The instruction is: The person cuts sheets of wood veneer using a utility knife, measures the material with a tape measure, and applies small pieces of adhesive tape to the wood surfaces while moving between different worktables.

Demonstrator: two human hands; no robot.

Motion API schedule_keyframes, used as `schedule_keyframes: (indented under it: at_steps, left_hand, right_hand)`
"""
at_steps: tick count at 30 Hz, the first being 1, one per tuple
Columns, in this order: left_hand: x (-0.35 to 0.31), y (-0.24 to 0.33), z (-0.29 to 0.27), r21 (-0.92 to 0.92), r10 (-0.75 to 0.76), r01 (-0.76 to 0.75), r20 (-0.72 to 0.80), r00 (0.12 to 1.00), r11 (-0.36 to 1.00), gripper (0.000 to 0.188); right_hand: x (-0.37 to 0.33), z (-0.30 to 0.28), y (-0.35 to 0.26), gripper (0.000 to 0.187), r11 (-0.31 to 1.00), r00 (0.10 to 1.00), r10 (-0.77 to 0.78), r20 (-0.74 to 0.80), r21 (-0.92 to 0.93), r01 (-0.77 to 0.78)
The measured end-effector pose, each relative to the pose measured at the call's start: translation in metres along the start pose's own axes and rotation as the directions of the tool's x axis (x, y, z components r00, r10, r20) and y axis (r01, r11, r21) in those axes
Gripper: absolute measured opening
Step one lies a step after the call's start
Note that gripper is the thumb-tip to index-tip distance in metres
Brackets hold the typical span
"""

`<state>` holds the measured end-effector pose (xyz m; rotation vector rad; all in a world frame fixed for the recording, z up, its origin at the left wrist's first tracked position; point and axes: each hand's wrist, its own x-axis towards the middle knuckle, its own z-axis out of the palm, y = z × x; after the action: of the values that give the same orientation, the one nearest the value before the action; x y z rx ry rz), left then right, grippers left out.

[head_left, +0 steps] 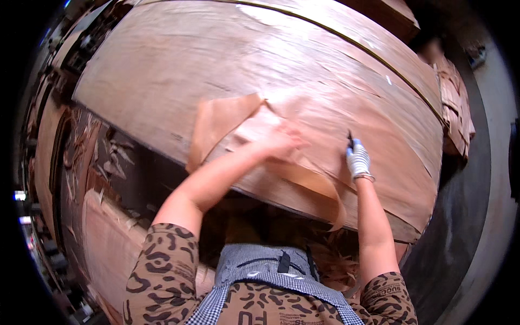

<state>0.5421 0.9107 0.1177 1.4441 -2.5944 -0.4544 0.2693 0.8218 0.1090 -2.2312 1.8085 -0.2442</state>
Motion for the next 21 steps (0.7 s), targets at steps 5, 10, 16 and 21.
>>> schedule_keyframes:
  at_steps: [5,10,16,21]
  left_hand:
    - [-0.036,0.025,-0.004,0.173,0.039,-0.046,0.042,0.998,0.984,0.012]
    - [-0.19,0.049,-0.08,0.168,-0.168,0.243,-0.369,0.914,0.955,0.006]
    - [-0.326,0.113,-0.12,0.172,-0.599,0.772,-0.537,0.594,0.612,0.005]
    - [-0.397,0.165,-0.111,0.093,-0.666,0.968,-0.711,0.228,0.232,0.012]
  right_hand:
    - [-0.008,0.009,-0.005,0.018,0.998,0.999,-0.031,-0.023,-0.049,0.03]
    - [-0.005,0.014,-0.021,0.019,0.99,0.999,-0.005,-0.04,-0.141,-0.001]
    - [-0.003,0.017,-0.029,0.024,0.991,0.997,-0.042,-0.065,-0.129,0.033]
    - [-0.013,0.019,-0.025,0.022,0.994,0.996,0.02,-0.089,-0.108,-0.03]
